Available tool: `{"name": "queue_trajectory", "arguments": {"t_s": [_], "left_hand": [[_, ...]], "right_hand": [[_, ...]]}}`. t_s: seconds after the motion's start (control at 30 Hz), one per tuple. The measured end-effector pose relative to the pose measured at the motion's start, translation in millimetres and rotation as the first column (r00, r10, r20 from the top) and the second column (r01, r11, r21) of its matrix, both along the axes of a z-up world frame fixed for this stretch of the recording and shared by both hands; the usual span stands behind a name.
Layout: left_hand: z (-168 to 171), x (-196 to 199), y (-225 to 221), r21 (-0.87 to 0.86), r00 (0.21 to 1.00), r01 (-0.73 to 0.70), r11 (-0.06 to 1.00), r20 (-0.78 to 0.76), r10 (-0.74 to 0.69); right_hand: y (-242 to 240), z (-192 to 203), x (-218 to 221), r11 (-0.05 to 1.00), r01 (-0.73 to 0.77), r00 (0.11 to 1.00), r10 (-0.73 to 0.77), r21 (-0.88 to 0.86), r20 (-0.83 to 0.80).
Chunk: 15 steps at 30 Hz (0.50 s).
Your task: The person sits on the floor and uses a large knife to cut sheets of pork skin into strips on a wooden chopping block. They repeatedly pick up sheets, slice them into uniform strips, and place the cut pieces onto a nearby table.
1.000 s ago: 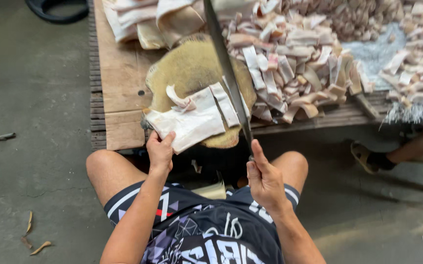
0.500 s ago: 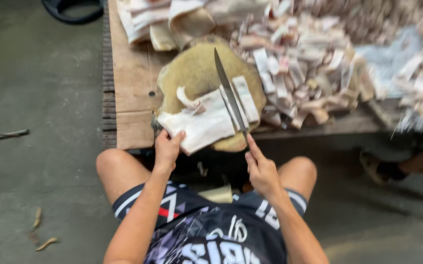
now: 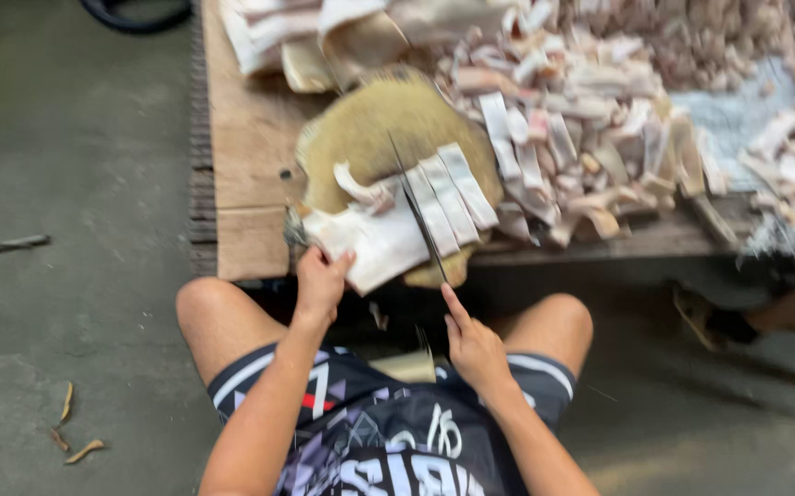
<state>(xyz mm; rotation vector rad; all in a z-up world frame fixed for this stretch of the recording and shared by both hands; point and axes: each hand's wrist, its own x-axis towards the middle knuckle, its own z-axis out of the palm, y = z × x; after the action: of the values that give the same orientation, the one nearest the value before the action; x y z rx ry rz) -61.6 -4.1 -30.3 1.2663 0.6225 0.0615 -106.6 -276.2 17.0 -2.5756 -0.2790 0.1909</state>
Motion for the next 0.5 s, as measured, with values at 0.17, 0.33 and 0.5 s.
{"name": "queue_trajectory", "arguments": {"t_s": [0.17, 0.33, 0.5], "left_hand": [[7, -24, 11, 0.161, 0.969, -0.01, 0.987, 0.244, -0.03], [70, -37, 34, 0.651, 0.879, -0.105, 0.752, 0.415, -0.237], [146, 2, 24, 0.897, 0.788, -0.295, 0.33, 0.423, -0.448]], "right_hand": [[-23, -3, -5, 0.989, 0.06, 0.998, -0.06, -0.135, 0.008], [-44, 0, 19, 0.974, 0.22, 0.969, -0.21, 0.062, -0.132], [-26, -9, 42, 0.951, 0.269, 0.95, -0.237, 0.152, -0.204]]}}
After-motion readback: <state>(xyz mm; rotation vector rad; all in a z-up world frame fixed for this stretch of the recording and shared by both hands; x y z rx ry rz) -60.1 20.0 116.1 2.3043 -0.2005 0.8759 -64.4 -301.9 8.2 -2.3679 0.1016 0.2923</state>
